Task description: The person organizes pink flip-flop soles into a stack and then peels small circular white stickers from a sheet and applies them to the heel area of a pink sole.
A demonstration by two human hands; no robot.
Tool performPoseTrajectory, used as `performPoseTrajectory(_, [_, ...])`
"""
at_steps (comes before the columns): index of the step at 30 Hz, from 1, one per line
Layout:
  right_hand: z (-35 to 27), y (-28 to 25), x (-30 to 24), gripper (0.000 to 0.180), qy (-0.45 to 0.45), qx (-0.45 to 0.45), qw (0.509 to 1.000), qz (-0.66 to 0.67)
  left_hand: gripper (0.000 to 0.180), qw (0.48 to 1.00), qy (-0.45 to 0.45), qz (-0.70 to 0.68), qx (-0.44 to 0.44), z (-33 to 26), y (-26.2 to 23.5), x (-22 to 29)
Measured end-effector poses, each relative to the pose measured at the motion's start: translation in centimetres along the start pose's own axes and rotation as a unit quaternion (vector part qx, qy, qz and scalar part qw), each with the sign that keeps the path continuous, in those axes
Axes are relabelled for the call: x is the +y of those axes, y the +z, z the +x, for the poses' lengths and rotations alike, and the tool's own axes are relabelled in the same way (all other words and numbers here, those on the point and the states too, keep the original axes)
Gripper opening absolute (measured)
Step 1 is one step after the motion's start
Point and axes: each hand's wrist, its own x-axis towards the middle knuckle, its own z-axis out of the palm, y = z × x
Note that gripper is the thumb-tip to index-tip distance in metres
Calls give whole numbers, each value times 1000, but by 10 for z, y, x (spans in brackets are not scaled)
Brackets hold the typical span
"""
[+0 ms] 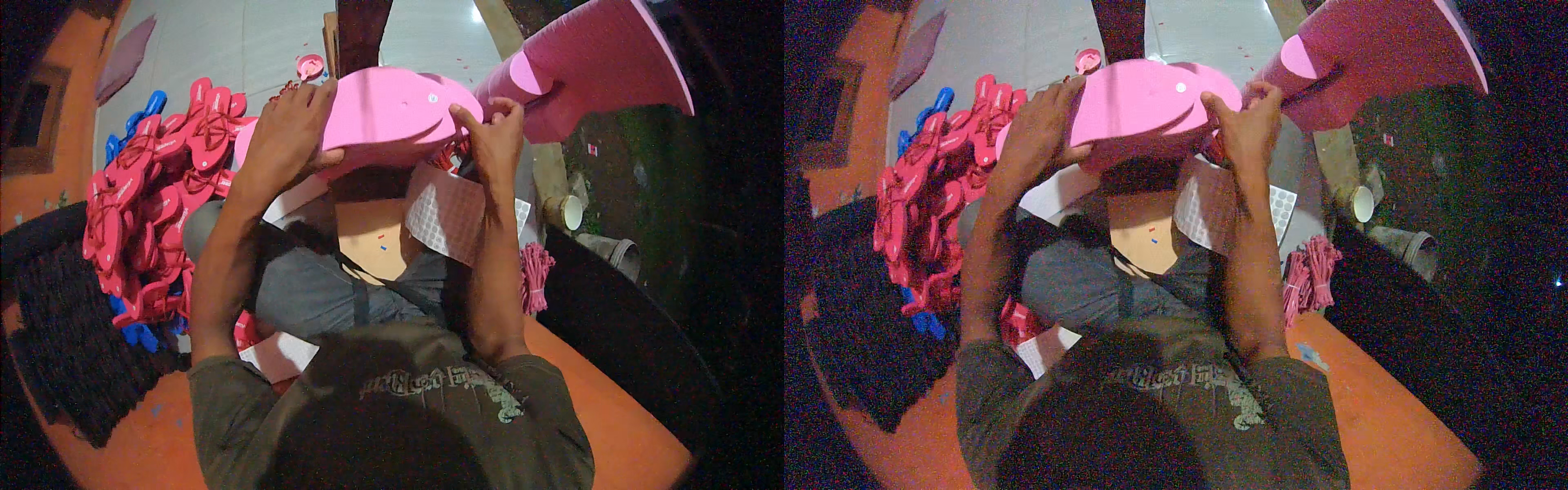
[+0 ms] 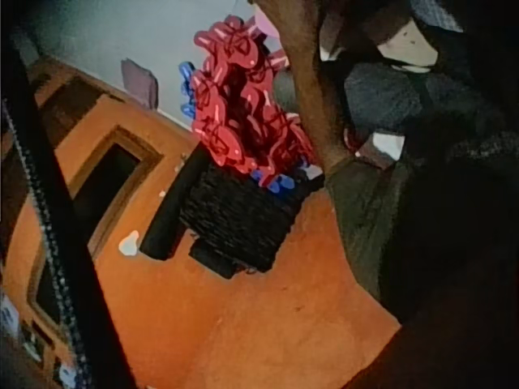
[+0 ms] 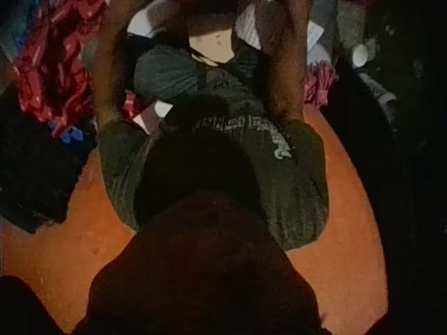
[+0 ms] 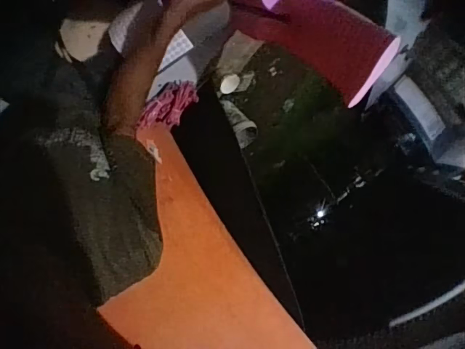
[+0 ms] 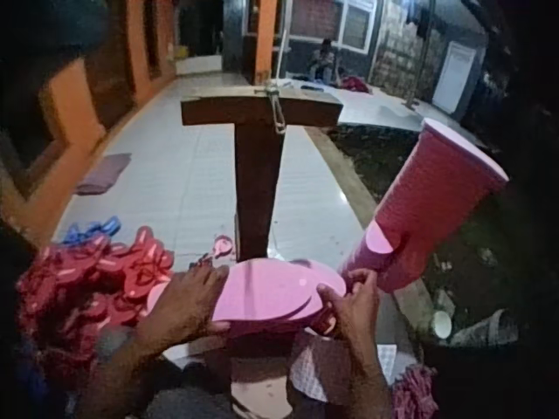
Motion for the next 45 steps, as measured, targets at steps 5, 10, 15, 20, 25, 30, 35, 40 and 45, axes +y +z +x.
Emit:
performPoseTrajectory(5, [15, -13, 31, 21, 130, -33, 956, 262, 82, 1000, -14, -8, -17, 0, -4, 3])
performPoseTrajectory(10, [10, 3, 35, 21, 44, -74, 960, 266, 81, 997, 33, 4, 66, -3, 6, -2])
performPoseTrajectory(15, [9, 3, 25, 21, 130, -83, 965, 214, 84, 1000, -11, -12, -10, -4, 2, 2])
performPoseTrajectory(20, [12, 8, 33, 23, 79, -58, 980, 174, 81, 997, 35, 4, 73, -3, 8, -3])
performPoseTrajectory(25, [10, 5, 21, 27, 77, -45, 993, 78, 80, 997, 36, -1, 62, -1, 9, 0])
performPoseTrajectory(30, [15, 9, 43, 32, 40, -40, 993, 107, 79, 996, 49, -3, 68, -3, 7, -6])
performPoseTrajectory(35, [17, 7, 46, 31, 82, -115, 975, 173, 79, 993, 69, -12, 91, 13, 3, -1])
performPoseTrajectory(40, [11, 8, 41, 36, 82, -99, 960, 247, 69, 995, 60, 18, 73, 22, 15, 8])
performPoseTrajectory(45, [10, 2, 27, 39, 124, -144, 963, 190, 73, 999, 34, 33, 19, 25, 15, 11])
